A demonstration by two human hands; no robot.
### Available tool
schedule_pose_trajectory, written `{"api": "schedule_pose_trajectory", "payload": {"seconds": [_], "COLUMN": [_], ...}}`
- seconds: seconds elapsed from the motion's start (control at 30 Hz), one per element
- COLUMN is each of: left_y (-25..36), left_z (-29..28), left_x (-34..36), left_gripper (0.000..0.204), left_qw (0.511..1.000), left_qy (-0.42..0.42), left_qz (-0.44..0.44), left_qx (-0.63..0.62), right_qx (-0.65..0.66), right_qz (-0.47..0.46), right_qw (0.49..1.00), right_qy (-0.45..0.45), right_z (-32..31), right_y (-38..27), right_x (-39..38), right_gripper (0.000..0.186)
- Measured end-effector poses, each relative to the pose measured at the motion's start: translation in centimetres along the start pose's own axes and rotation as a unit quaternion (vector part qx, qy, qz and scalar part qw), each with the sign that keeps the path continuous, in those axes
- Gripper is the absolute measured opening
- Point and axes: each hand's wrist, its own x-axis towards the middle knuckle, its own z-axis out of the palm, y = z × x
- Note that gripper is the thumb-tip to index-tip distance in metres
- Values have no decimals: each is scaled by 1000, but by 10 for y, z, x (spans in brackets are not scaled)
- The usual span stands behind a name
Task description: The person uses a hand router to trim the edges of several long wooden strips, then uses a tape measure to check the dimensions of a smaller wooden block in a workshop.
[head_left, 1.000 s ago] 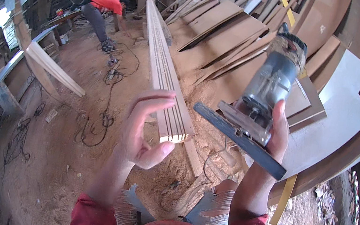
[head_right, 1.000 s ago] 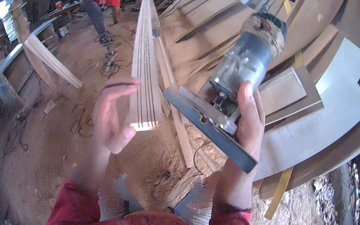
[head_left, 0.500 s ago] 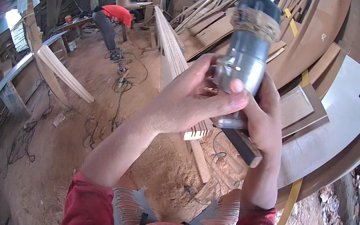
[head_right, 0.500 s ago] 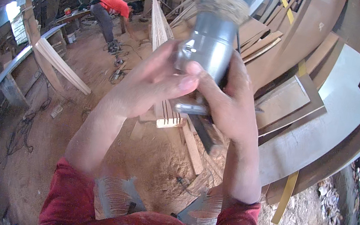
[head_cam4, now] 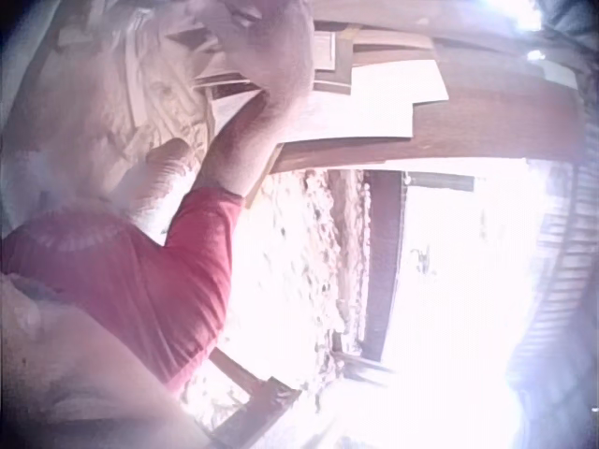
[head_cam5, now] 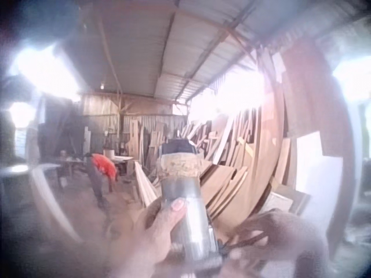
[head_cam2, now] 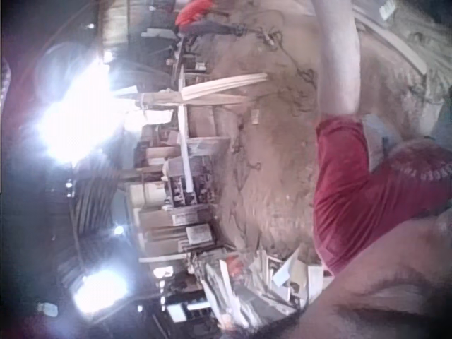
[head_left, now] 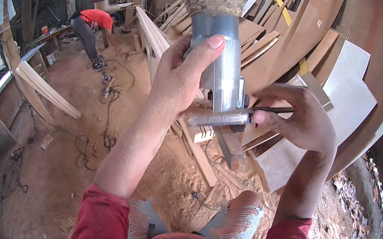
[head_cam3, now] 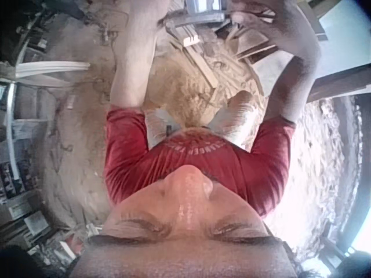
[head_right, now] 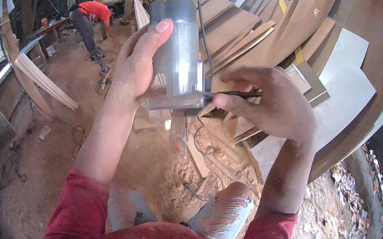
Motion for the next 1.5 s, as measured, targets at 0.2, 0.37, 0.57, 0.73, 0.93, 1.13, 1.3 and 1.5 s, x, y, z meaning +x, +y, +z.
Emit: {"api": "schedule_pose_trajectory", "payload": {"seconds": [0.2,0.37,0.57,0.73,0.93,1.13,1.3,1.5], "left_y": [-13,-19,-20,-20,-20,-30,-41,-31], "left_z": [6,7,6,10,-10,-15,-15,-9], "left_x": [-1,2,12,13,20,21,14,-7], "left_gripper": [73,71,71,75,89,99,99,96], "left_qw": [999,996,1000,1000,995,991,989,986], "left_qy": [-14,-22,-14,11,-17,-20,-21,-47], "left_qz": [16,35,-6,1,-50,-64,-79,-76], "left_qx": [47,81,13,19,89,115,126,140], "right_qx": [100,154,188,243,247,215,216,247], "right_qz": [68,73,135,125,103,83,73,61], "right_qw": [992,983,972,959,962,972,972,965], "right_qy": [-46,-71,-45,-75,-56,-40,-61,-65], "right_z": [-4,-11,-20,-25,-8,-2,-1,7], "right_y": [32,45,51,72,81,89,87,91], "right_x": [-16,-15,-19,-14,-18,-24,-32,-47], "right_gripper": [43,38,34,33,28,32,31,30]}}
